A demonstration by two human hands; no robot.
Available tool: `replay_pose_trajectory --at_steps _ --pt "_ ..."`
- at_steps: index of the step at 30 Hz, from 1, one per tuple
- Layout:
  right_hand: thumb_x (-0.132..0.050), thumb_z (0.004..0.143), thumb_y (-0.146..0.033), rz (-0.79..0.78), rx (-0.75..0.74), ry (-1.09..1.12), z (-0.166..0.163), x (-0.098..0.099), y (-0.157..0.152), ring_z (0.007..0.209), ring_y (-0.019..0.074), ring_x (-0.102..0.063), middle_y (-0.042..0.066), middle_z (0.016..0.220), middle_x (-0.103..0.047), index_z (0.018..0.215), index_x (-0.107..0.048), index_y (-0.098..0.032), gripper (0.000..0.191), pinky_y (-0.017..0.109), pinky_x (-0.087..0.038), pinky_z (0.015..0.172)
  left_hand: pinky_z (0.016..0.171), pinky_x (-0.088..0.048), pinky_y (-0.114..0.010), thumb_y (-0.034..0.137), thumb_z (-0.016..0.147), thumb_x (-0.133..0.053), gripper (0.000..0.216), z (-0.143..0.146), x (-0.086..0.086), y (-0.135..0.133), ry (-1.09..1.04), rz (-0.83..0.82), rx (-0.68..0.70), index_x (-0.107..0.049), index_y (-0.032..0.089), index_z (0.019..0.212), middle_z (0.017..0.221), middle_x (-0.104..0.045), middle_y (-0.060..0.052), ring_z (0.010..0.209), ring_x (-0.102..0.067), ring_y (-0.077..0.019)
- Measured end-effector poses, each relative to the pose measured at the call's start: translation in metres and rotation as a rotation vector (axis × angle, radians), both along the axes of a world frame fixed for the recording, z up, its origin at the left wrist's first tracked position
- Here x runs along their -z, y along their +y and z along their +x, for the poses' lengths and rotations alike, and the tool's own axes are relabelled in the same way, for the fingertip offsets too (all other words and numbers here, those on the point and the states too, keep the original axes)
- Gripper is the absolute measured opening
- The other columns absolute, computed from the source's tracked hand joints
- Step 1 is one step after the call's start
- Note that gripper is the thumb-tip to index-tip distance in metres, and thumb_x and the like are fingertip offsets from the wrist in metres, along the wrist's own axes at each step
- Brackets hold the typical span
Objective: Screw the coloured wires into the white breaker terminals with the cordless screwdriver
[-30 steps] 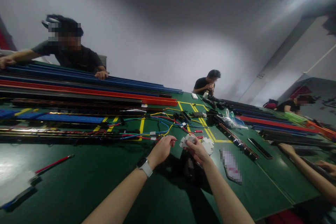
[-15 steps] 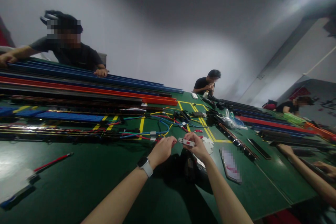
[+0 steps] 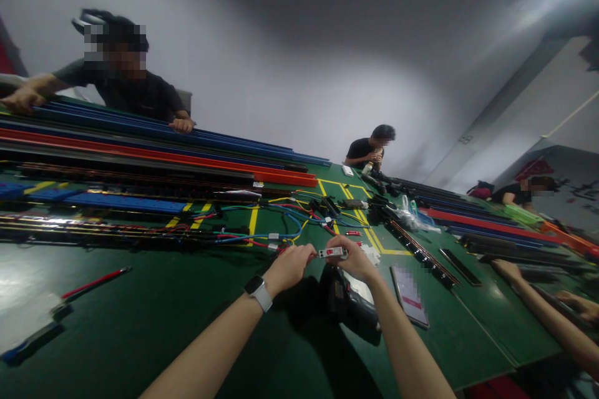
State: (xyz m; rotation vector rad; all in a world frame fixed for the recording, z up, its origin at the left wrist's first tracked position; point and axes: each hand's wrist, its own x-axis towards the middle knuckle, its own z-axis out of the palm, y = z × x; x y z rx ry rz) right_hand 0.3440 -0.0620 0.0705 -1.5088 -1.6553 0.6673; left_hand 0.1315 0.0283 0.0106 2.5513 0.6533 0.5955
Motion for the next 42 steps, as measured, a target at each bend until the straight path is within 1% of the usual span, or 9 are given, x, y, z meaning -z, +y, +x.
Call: replay_pose_trajectory --at_steps 11,19,23,28,32,35,37,39,42 --pt "-0.081 0.076 -0.032 0.039 0.020 0.068 0.011 0.039 0.005 0.090 0.0200 -0.067 0.003 0.107 -0.069 0.094 -0.061 -0.023 0.028 0.033 -0.052 0.079 0.081 -0.047 -0.031 0.023 0.101 -0.041 0.023 -0.002 -0.006 0.003 0.073 -0.110 0.006 -0.060 0.023 0.115 0.108 -0.074 -0.008 0.096 -0.069 -0.0237" --pt "-0.075 0.077 -0.016 -0.018 -0.071 -0.036 0.006 0.027 0.006 0.086 0.0188 -0.063 0.001 0.102 -0.066 0.099 -0.063 -0.022 0.025 0.029 -0.048 0.075 0.086 -0.048 -0.034 0.028 0.103 -0.037 0.026 -0.002 -0.005 0.004 0.133 -0.139 0.019 -0.054 0.024 0.122 0.106 -0.075 -0.011 0.101 -0.071 -0.0269" --pt "-0.072 0.077 -0.014 -0.039 -0.068 -0.092 0.002 0.025 0.007 0.082 0.0174 -0.061 -0.001 0.096 -0.064 0.098 -0.063 -0.022 0.024 0.027 -0.046 0.072 0.081 -0.048 -0.031 0.024 0.101 -0.040 0.032 -0.003 -0.004 0.005 0.117 -0.217 0.017 -0.045 0.023 0.133 0.109 -0.074 -0.011 0.099 -0.072 -0.0256" --pt "-0.071 0.075 -0.014 -0.073 -0.059 -0.143 -0.003 0.031 0.010 0.077 0.0166 -0.060 -0.003 0.088 -0.064 0.096 -0.063 -0.021 0.023 0.025 -0.045 0.068 0.075 -0.048 -0.029 0.017 0.097 -0.041 0.042 -0.007 -0.007 0.007 0.160 -0.281 0.110 -0.042 0.023 0.138 0.099 -0.075 -0.008 0.089 -0.073 -0.0234" --pt "-0.067 0.078 -0.015 -0.085 -0.008 -0.181 -0.010 0.034 0.011 0.083 0.0181 -0.062 -0.002 0.093 -0.064 0.103 -0.062 -0.022 0.027 0.028 -0.049 0.073 0.087 -0.049 -0.030 0.035 0.095 -0.054 0.046 -0.007 -0.009 0.006 0.081 -0.220 0.122 -0.045 0.026 0.140 0.123 -0.070 -0.010 0.109 -0.068 -0.0253" --pt "-0.068 0.076 -0.015 -0.105 0.029 -0.226 -0.014 0.033 0.007 0.095 0.0211 -0.063 0.000 0.103 -0.066 0.112 -0.063 -0.024 0.037 0.034 -0.051 0.085 0.092 -0.048 -0.032 0.044 0.093 -0.058 0.039 -0.003 -0.006 0.005 0.107 -0.171 0.078 -0.056 0.025 0.127 0.124 -0.069 -0.010 0.114 -0.066 -0.0268" --pt "-0.072 0.076 -0.019 -0.121 0.058 -0.260 -0.010 0.027 -0.003 0.114 0.0247 -0.060 0.005 0.123 -0.064 0.125 -0.060 -0.025 0.051 0.039 -0.048 0.099 0.089 -0.049 -0.032 0.043 0.097 -0.053 0.029 -0.001 -0.003 0.007 0.157 -0.168 0.042 -0.060 0.025 0.118 0.118 -0.072 -0.009 0.110 -0.067 -0.0257" --pt "-0.077 0.076 -0.027 -0.147 0.094 -0.297 0.000 0.018 -0.022 0.134 0.0280 -0.049 0.009 0.145 -0.051 0.142 -0.050 -0.026 0.072 0.044 -0.038 0.114 0.088 -0.049 -0.032 0.041 0.098 -0.050 0.025 0.001 0.000 0.009 0.164 -0.157 0.005 -0.062 0.026 0.115 0.116 -0.073 -0.008 0.109 -0.068 -0.0249" --pt "-0.075 0.081 -0.040 -0.235 0.160 -0.350 0.023 0.007 -0.064 0.146 0.0311 -0.038 0.014 0.158 -0.039 0.156 -0.034 -0.026 0.087 0.050 -0.030 0.120 0.088 -0.049 -0.031 0.042 0.099 -0.051 0.026 0.003 0.003 0.012 0.141 -0.140 -0.059 -0.064 0.027 0.115 0.116 -0.073 -0.007 0.110 -0.068 -0.0243"
